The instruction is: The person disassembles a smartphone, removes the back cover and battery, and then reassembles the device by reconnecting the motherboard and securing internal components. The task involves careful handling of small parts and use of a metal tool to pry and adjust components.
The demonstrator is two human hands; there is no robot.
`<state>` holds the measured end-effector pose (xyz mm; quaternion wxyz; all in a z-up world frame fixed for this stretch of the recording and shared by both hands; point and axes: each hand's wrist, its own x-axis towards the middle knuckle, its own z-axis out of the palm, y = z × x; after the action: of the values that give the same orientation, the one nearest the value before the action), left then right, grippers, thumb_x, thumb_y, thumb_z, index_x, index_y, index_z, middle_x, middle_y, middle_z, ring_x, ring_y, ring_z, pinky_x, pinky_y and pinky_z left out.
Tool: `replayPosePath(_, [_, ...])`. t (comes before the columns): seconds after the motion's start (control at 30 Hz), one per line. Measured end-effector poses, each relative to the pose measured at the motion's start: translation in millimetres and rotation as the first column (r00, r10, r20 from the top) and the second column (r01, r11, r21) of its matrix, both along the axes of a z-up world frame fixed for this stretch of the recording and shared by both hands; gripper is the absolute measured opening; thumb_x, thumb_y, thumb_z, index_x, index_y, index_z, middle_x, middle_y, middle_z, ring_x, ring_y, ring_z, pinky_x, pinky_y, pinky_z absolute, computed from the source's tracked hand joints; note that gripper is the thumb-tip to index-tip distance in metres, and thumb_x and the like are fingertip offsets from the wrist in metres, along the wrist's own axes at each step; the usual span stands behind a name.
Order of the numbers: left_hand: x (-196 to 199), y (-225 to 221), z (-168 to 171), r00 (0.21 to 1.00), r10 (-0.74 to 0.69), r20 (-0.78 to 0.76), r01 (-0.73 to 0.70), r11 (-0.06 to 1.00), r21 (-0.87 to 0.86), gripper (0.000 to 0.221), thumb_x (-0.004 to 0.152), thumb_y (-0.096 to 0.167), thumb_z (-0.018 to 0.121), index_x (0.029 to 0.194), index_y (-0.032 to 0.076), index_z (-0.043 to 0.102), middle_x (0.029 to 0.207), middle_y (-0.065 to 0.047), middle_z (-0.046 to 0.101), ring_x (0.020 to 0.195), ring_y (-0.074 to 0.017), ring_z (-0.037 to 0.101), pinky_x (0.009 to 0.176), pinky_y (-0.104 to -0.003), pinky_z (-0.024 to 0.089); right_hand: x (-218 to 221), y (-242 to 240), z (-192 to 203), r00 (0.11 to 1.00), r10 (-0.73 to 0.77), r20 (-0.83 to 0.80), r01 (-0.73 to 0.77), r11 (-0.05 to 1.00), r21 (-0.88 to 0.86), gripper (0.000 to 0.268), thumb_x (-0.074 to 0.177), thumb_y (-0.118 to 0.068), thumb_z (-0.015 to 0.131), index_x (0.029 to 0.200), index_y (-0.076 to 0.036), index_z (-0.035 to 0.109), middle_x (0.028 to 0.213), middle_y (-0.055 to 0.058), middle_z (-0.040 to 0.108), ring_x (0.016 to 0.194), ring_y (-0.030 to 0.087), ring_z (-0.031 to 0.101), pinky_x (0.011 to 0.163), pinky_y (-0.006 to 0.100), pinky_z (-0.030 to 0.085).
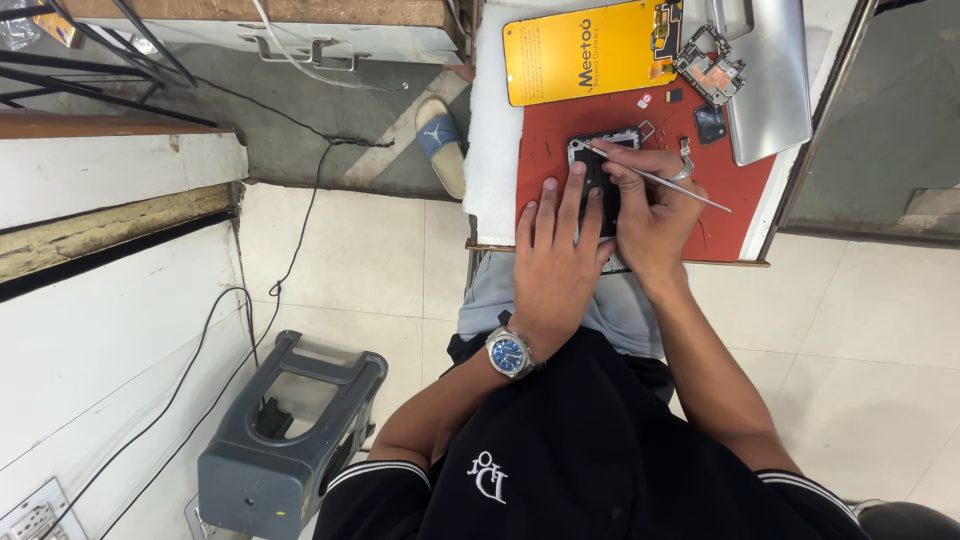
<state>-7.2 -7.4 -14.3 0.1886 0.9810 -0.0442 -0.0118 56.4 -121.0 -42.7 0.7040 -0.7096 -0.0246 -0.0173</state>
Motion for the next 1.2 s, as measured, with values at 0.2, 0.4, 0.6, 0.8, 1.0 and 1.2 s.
replayPosePath(0.2, [0.8, 1.4, 6.0, 1.000, -0.010, -0.007, 0.010, 1.000, -0.010, 0.066, 0.092, 0.041, 0.073, 0.145, 0.006, 0.055, 0.164, -0.014, 0.034, 0.147, -0.0347, 0.041, 0.119, -0.051, 0.037, 2.3, 5.2, 10.6, 1.000, 0.004, 0.014, -0.004, 1.000, -0.004, 0.003, 0.108, 0.008, 0.059, 0.111, 0.006, 0.060, 0.117, 0.023, 0.073, 0.111, 0.024, 0.074, 0.097, 0.031, 0.062])
replayPosePath(0.4, [5.1, 2.4, 12.7, 1.000, -0.015, -0.014, 0.015, 1.000, -0.009, 0.066, 0.092, 0.040, 0.072, 0.145, 0.005, 0.054, 0.164, -0.015, 0.033, 0.148, -0.0354, 0.040, 0.119, -0.051, 0.036, 9.7, 12.4, 28.9, 0.999, 0.018, 0.043, -0.016, 0.998, -0.052, 0.003, 0.109, 0.007, 0.060, 0.111, 0.006, 0.060, 0.117, 0.023, 0.074, 0.108, 0.023, 0.074, 0.095, 0.031, 0.062])
replayPosePath(0.6, [5.9, 2.3, 12.9, 1.000, -0.011, -0.015, 0.011, 1.000, -0.014, 0.067, 0.091, 0.040, 0.073, 0.145, 0.006, 0.054, 0.164, -0.014, 0.033, 0.148, -0.0354, 0.040, 0.119, -0.051, 0.036, 11.1, 14.8, 35.8, 0.998, 0.013, 0.064, -0.008, 0.997, -0.083, 0.002, 0.108, 0.007, 0.060, 0.110, 0.006, 0.061, 0.115, 0.023, 0.075, 0.107, 0.023, 0.075, 0.094, 0.030, 0.062])
replayPosePath(0.8, [3.3, 2.0, 9.7, 1.000, -0.012, -0.009, 0.012, 1.000, -0.022, 0.067, 0.091, 0.040, 0.074, 0.145, 0.005, 0.054, 0.164, -0.015, 0.033, 0.148, -0.0354, 0.039, 0.119, -0.052, 0.037, 11.1, 15.1, 37.0, 0.998, 0.022, 0.059, -0.018, 0.997, -0.069, 0.004, 0.108, 0.007, 0.060, 0.111, 0.005, 0.061, 0.116, 0.022, 0.074, 0.108, 0.024, 0.075, 0.095, 0.032, 0.063])
replayPosePath(1.0, [2.5, 1.4, 6.4, 0.999, -0.023, -0.025, 0.023, 1.000, -0.007, 0.068, 0.089, 0.039, 0.075, 0.144, 0.006, 0.055, 0.164, -0.014, 0.033, 0.148, -0.0355, 0.039, 0.118, -0.052, 0.037, 13.0, 13.6, 36.9, 0.996, 0.056, 0.063, -0.052, 0.996, -0.066, 0.003, 0.109, 0.006, 0.059, 0.110, 0.005, 0.062, 0.115, 0.021, 0.074, 0.111, 0.026, 0.074, 0.099, 0.035, 0.062])
replayPosePath(1.2, [4.0, -0.5, 5.5, 1.000, -0.011, -0.019, 0.010, 1.000, -0.025, 0.070, 0.088, 0.039, 0.077, 0.145, 0.006, 0.053, 0.164, -0.015, 0.034, 0.148, -0.0371, 0.040, 0.118, -0.052, 0.036, 14.2, 8.1, 36.9, 0.996, 0.077, 0.043, -0.072, 0.991, -0.116, 0.002, 0.108, 0.002, 0.063, 0.106, 0.004, 0.062, 0.109, 0.019, 0.075, 0.107, 0.025, 0.076, 0.094, 0.033, 0.062])
